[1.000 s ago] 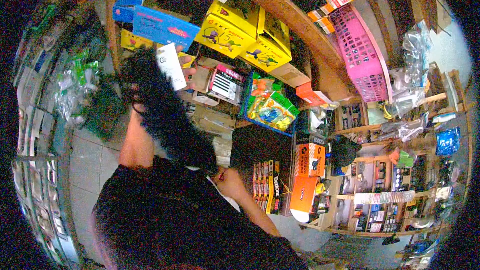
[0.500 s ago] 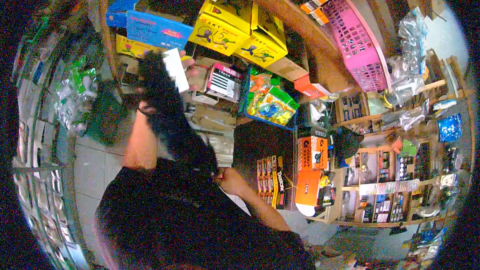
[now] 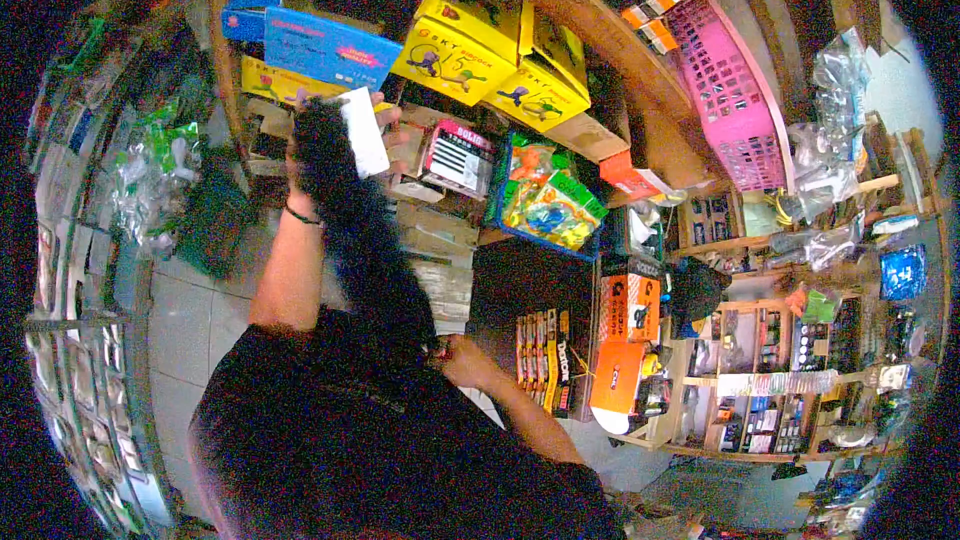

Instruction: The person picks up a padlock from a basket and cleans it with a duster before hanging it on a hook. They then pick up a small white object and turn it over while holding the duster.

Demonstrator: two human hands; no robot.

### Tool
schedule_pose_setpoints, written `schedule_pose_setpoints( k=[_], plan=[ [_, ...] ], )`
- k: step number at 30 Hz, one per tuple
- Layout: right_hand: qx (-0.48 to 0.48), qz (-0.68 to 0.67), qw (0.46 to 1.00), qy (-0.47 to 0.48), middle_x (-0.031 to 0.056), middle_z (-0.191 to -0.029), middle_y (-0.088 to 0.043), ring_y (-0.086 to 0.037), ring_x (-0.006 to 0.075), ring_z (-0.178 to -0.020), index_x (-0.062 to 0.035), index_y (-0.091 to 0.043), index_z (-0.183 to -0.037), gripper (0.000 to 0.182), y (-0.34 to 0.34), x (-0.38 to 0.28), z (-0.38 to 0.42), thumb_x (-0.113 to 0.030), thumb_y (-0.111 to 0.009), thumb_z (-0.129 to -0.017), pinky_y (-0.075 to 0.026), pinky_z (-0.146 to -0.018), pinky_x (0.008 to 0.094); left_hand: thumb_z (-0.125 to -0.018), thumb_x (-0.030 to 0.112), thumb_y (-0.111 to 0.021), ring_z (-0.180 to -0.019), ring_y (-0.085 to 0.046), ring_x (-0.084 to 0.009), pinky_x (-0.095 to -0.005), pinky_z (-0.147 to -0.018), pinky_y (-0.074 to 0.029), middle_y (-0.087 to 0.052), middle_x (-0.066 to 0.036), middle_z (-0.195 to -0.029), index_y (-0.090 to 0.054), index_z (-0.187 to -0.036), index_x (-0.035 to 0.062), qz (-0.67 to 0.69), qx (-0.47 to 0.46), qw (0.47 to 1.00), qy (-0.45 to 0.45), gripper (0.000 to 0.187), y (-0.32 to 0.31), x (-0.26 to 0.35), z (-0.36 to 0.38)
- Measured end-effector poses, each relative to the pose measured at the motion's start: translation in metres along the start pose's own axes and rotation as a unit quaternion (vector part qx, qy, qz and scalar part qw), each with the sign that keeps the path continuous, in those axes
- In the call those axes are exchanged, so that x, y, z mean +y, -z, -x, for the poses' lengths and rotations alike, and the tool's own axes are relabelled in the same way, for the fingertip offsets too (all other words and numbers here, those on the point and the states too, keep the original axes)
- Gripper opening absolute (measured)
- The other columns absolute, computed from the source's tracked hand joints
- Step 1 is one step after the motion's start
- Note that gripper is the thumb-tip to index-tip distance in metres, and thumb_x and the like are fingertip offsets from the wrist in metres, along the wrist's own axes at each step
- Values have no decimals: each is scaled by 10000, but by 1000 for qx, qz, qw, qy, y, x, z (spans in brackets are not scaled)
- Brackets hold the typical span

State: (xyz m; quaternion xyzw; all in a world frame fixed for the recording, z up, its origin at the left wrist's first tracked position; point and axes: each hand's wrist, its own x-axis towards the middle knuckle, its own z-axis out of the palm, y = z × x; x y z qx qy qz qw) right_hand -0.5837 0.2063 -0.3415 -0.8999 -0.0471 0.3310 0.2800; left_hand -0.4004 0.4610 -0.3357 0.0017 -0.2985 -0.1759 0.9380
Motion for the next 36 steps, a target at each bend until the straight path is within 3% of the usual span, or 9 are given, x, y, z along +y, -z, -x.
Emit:
schedule_pose_setpoints(
  k=[4, 10, 14, 18, 20, 25, 28, 34, 36],
  plan=[
    [130, -55, 988, -65, 154, -618, -531, -477, 247, -515, 10, -502, -673, 186, 16, 20, -20, -156, -577, -712, -416, -544, 365, -781, 616, -325, -1073, -453, -304, -434, -868, -395, -473, -196, -1142, -335, -1224, 10, -92, 265, 954, -109, 751, -38, -3, 0],
    [57, -53, 997, 2, 143, -492, -479, -497, 193, -500, 4, -503, -569, 235, -20, 38, -19, -170, -603, -691, -395, -502, 336, -808, 572, -323, -990, -504, -352, -484, -840, -406, -484, -161, -1149, -352, -1219, 13, 12, 51, 998, -26, 694, -15, -10, -2],
    [165, -77, 969, -169, 67, -571, -475, -418, 104, -545, -12, -457, -597, 244, -17, 11, -27, -146, -612, -728, -364, -493, 277, -826, 558, -294, -1007, -504, -296, -428, -865, -397, -470, -156, -1162, -356, -1216, 16, -85, 257, 950, -155, 670, -22, -21, -11],
    [130, -25, 991, -19, 51, -489, -435, -383, 117, -484, -8, -439, -530, 334, -32, 47, -28, -185, -613, -753, -345, -467, 283, -766, 643, -304, -1011, -492, -350, -456, -862, -396, -472, -197, -1145, -337, -1226, -2, 24, 54, 998, 6, 793, -8, -12, -2],
    [221, -120, 967, -42, 56, -496, -431, -386, 112, -494, -8, -448, -538, 330, -20, 28, -29, -191, -631, -743, -339, -466, 286, -764, 645, -306, -1013, -463, -421, -543, -849, -371, -457, -211, -1154, -319, -1229, -20, -127, 293, 939, -132, 811, -28, -18, -11],
    [175, -35, 984, 1, 65, -447, -433, -366, 100, -439, 8, -505, -546, 333, -34, 46, -22, -228, -614, -755, -309, -416, 309, -814, 565, -322, -1055, -471, -282, -428, -887, -383, -487, -164, -1131, -373, -1204, 22, -16, -3, 1000, -4, 671, -18, -12, -9],
    [245, -21, 968, -54, 69, -477, -458, -409, 113, -462, 15, -514, -578, 300, -15, 32, -30, -213, -605, -751, -321, -425, 313, -839, 534, -298, -1062, -471, -265, -395, -902, -374, -480, -149, -1150, -380, -1202, 24, -101, 294, 944, -115, 631, -35, -16, -8],
    [212, 23, 977, -5, 126, -492, -470, -428, 157, -449, 21, -496, -589, 283, -24, 32, -31, -195, -611, -732, -362, -455, 339, -785, 605, -335, -1064, -421, -417, -565, -856, -351, -434, -183, -1193, -311, -1247, 19, 13, -41, 999, 17, 747, 14, -9, -15],
    [264, -24, 961, -81, 147, -524, -483, -451, 190, -470, 28, -491, -602, 300, -20, 28, -37, -210, -625, -725, -385, -483, 349, -808, 580, -321, -1046, -481, -275, -429, -892, -379, -497, -176, -1118, -387, -1191, 0, -93, 266, 954, -106, 698, -38, -14, -14]
  ],
)
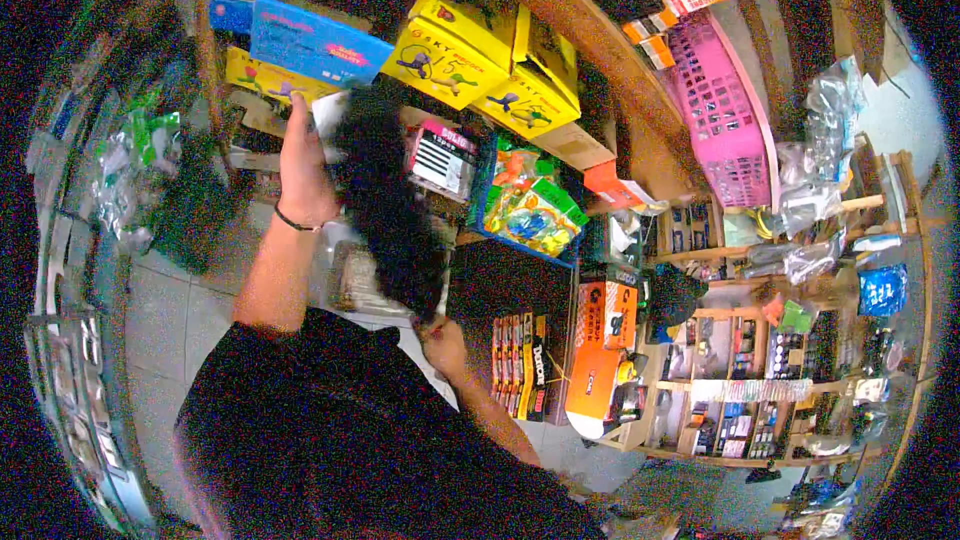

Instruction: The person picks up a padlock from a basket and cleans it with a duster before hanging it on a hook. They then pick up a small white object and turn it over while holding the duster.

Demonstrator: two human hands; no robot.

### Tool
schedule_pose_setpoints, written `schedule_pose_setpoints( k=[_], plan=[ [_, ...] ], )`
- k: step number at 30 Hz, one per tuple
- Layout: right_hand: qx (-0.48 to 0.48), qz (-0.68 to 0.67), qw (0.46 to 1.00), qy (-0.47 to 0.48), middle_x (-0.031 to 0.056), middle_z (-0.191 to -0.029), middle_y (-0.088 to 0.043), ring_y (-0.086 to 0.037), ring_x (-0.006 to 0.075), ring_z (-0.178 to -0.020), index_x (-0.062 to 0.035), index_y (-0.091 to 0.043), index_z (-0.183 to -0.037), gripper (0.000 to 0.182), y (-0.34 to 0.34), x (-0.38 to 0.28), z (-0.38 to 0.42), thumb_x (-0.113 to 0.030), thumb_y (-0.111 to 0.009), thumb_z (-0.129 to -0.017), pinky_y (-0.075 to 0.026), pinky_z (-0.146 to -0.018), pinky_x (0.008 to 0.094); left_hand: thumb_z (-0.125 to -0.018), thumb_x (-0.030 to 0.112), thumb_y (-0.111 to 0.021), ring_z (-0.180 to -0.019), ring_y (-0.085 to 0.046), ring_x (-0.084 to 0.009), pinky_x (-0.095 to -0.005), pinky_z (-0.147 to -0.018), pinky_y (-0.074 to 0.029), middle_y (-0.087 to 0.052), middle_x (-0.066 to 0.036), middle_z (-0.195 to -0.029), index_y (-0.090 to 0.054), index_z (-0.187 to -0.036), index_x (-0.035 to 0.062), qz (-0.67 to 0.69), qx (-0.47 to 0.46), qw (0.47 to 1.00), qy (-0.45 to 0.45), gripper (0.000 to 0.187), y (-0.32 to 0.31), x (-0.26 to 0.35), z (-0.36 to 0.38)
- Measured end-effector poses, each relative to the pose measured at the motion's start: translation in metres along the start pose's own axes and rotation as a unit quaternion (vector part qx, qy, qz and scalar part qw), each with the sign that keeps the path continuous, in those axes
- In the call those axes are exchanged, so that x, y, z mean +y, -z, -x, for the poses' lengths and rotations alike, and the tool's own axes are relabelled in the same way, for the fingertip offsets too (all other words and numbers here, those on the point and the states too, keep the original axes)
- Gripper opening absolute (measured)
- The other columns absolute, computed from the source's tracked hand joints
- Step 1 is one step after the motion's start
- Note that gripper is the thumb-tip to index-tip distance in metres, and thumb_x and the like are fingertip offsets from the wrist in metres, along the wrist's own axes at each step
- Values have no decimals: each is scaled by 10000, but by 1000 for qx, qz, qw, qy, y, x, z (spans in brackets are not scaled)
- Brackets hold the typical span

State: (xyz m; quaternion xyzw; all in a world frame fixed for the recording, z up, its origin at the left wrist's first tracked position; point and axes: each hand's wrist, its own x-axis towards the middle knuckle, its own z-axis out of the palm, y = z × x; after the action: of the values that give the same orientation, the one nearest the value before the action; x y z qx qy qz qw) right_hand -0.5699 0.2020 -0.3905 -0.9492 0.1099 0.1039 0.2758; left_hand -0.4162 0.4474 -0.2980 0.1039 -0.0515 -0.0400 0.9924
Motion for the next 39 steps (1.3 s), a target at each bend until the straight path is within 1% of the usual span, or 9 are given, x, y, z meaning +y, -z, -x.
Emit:
schedule_pose_setpoints(
  k=[6, 8, 13, 18, 22, 24, 29, 32, 39],
  plan=[
    [-44, 5, 984, 173, 110, -483, -497, -461, 137, -428, 24, -517, -626, 273, -11, 16, -1, -205, -598, -751, -388, -453, 334, -774, 624, -329, -1064, -464, -294, -473, -883, -377, -470, -198, -1146, -372, -1211, 27, 94, -303, 941, 114, 740, 33, -6, -20],
    [-48, -11, 999, -7, 122, -529, -532, -515, 181, -495, 10, -564, -716, 209, 5, 6, -10, -195, -593, -746, -423, -524, 353, -819, 558, -320, -1084, -440, -311, -445, -915, -353, -460, -153, -1170, -342, -1226, 9, -1, 6, 1000, 1, 685, 10, -4, -4],
    [-56, -23, 985, 160, 173, -488, -474, -491, 247, -441, 25, -504, -567, 379, -3, -10, 0, -290, -571, -766, -381, -450, 374, -847, 539, -260, -1038, -488, -242, -369, -899, -374, -491, -133, -1140, -387, -1199, 34, 66, -310, 937, 145, 629, 30, 0, -26],
    [-83, 17, 996, -1, 140, -520, -479, -447, 178, -481, 19, -533, -656, 317, 3, 3, -17, -273, -572, -773, -392, -498, 340, -832, 548, -304, -1014, -498, -265, -388, -892, -382, -489, -136, -1143, -346, -1220, 25, -27, 2, 998, -59, 653, -4, 3, 2],
    [-56, -34, 982, 178, 109, -452, -438, -370, 127, -428, 8, -489, -533, 378, -9, 4, -6, -271, -599, -763, -354, -444, 327, -804, 593, -302, -1010, -497, -306, -435, -856, -403, -475, -156, -1158, -338, -1230, 30, 55, -248, 963, 86, 707, 48, -3, -16],
    [-58, -20, 996, 68, 97, -497, -457, -395, 121, -475, 4, -515, -613, 301, 6, -13, -14, -242, -591, -769, -363, -464, 320, -731, 654, -381, -1017, -486, -337, -481, -837, -415, -470, -215, -1126, -317, -1229, -4, -48, 45, 996, -53, 828, 22, 2, -4],
    [-151, -42, 979, 129, 79, -570, -523, -453, 107, -543, 14, -524, -646, 213, -14, 19, 0, -137, -583, -784, -398, -514, 288, -842, 535, -286, -1036, -489, -261, -427, -879, -388, -477, -134, -1159, -358, -1216, 17, 91, -304, 943, 105, 642, 50, -5, -16],
    [-63, -86, 992, 71, 49, -562, -502, -444, 103, -556, 19, -534, -672, 180, -1, 26, -15, -111, -572, -790, -401, -527, 285, -826, 544, -314, -1036, -478, -321, -518, -842, -388, -459, -171, -1171, -313, -1242, 2, 38, -3, 999, -29, 683, 23, -8, -3],
    [-127, -53, 989, 52, 84, -529, -446, -398, 109, -515, 12, -478, -603, 281, 10, 5, -3, -184, -592, -770, -357, -475, 302, -830, 520, -311, -1043, -475, -315, -464, -879, -380, -441, -164, -1196, -337, -1247, 58, 82, -144, 984, 58, 623, 30, -11, -8]
  ],
)
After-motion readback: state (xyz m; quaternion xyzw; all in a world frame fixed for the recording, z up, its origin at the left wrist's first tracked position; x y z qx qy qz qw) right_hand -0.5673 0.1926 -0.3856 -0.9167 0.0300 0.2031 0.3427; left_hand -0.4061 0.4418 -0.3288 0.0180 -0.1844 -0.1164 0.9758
